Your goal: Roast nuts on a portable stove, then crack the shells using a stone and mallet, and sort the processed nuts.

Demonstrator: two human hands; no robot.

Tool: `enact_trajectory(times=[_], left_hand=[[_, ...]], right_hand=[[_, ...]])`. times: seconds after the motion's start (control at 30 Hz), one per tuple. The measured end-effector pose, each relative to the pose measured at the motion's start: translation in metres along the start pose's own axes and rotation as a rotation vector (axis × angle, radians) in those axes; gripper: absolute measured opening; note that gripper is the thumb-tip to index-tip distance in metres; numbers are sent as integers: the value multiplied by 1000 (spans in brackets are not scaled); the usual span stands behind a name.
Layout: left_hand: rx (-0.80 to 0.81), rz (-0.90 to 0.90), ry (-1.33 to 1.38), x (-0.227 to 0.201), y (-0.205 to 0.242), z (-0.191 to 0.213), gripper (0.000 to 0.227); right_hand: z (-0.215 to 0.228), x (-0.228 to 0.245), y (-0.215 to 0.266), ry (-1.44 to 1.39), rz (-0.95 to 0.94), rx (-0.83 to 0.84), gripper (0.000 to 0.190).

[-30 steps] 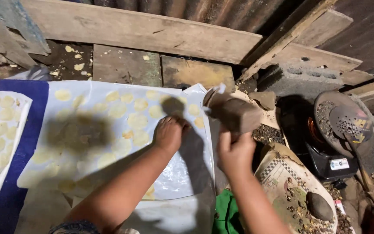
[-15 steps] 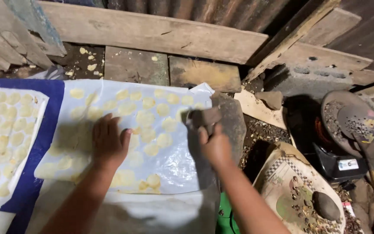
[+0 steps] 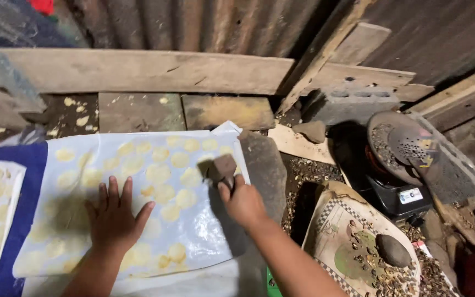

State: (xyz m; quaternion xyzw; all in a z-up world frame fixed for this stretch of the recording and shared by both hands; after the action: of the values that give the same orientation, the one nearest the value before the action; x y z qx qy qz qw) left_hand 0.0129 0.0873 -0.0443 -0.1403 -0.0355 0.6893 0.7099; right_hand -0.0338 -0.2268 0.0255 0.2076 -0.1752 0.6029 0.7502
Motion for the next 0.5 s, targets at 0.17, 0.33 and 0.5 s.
enact_trajectory(times=[0.17, 0.33, 0.5], left_hand=[[-86, -20, -18, 3, -46, -28, 95], [66, -10, 42, -4, -37, 25, 100], [-296, -590, 154, 35, -9, 48, 110]], right_hand=[[-50, -14, 57, 93, 151, -111, 49], [30, -49, 45, 296, 402, 244, 55], [195, -203, 73, 516, 579, -95, 16]])
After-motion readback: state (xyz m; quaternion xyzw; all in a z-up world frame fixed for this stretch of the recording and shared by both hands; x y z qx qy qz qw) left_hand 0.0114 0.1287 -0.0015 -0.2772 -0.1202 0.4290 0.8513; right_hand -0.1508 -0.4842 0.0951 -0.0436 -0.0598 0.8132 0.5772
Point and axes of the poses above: each hand's wrist, its own y-axis away from the middle knuckle, its own z-axis out of the back of the hand, x = y × z, the point moved 4 cm from there along -y, towards the middle knuckle, and after that the axes turned 9 degrees about z, right-handed, at the moved point
